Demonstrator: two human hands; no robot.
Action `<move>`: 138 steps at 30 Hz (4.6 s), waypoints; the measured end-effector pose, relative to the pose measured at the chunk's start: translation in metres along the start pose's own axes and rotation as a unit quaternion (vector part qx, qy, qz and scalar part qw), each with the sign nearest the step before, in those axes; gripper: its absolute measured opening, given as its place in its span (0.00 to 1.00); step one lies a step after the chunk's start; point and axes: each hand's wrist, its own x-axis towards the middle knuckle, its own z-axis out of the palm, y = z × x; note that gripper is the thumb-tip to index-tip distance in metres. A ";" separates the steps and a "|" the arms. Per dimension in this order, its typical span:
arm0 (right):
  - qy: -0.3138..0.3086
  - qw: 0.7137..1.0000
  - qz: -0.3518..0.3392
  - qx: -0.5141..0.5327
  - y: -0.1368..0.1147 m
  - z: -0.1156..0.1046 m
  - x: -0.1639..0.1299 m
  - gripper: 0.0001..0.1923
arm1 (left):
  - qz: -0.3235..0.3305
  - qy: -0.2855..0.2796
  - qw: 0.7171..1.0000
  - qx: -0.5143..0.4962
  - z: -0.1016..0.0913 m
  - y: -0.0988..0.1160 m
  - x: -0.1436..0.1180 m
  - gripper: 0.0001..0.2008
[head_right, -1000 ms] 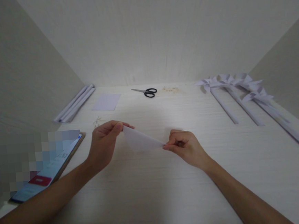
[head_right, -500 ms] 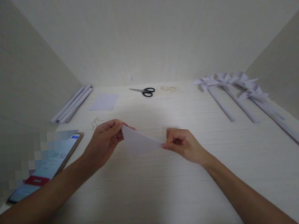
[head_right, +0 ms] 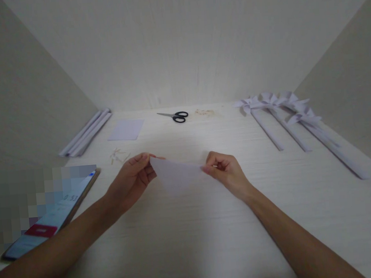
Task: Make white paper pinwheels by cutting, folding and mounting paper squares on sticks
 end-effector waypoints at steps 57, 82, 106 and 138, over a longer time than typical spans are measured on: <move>0.180 0.953 0.151 0.193 -0.002 0.033 -0.011 0.15 | -0.071 -0.093 0.876 0.468 0.013 -0.024 -0.018 0.13; 0.146 0.964 0.132 0.178 -0.009 0.032 -0.011 0.14 | -0.070 -0.191 0.912 0.355 -0.005 -0.028 -0.005 0.13; 0.201 0.913 -0.074 -0.346 -0.008 0.053 -0.021 0.19 | 0.147 -0.091 0.828 0.534 0.014 -0.036 -0.015 0.14; 0.094 0.992 0.063 0.059 0.003 0.047 -0.013 0.12 | 0.083 -0.053 0.910 0.402 0.005 -0.038 -0.012 0.11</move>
